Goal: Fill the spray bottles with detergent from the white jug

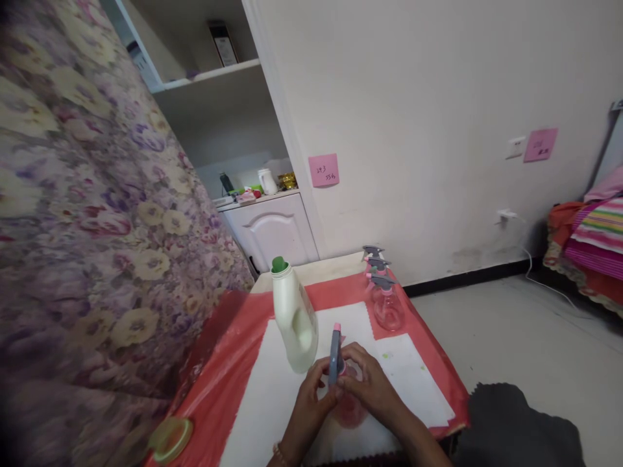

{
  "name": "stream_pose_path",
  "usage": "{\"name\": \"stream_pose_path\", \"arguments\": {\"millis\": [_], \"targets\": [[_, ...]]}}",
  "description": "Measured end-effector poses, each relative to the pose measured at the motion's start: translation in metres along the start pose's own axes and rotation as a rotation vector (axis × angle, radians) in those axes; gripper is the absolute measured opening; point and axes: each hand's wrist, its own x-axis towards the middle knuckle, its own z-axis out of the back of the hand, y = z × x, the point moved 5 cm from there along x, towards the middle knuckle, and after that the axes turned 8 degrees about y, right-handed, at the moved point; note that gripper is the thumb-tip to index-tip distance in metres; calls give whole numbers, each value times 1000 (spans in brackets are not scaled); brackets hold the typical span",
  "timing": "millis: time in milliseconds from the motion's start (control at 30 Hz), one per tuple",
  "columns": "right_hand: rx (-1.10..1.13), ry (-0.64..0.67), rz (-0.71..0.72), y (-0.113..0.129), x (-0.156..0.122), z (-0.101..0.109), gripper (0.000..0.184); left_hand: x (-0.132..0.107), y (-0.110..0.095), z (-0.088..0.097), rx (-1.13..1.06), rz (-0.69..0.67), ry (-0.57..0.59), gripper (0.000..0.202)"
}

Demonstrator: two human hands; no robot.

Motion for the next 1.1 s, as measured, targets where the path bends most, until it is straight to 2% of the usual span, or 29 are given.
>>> {"name": "stream_pose_path", "arguments": {"millis": [100, 200, 300, 433, 533, 700, 833, 1100], "targets": [[0, 97, -19, 9, -1, 4, 18, 0, 3, -2, 18, -3, -34, 46], [-9, 112, -53, 10, -1, 7, 15, 0, 6, -6, 58, -12, -84, 45], [-50, 11, -71, 3, -2, 8, 11, 1, 6, -11, 102, -32, -122, 37], [-114, -170, -109, -11, -3, 5, 17, 1, 2, -14, 127, -42, -165, 24], [-105, -195, -110, -14, -5, 2, 16, 1, 0, -14, 143, -40, -177, 21], [-99, -71, -11, -1, -7, 1, 15, 1, 4, -14, 130, -19, -178, 24], [-117, 46, 9, 8, -6, 4, 21, 0, 9, -14, 94, -2, -189, 34], [-76, 111, 4, 16, -6, 5, 25, -2, 16, -16, 67, 114, -177, 44]]}}
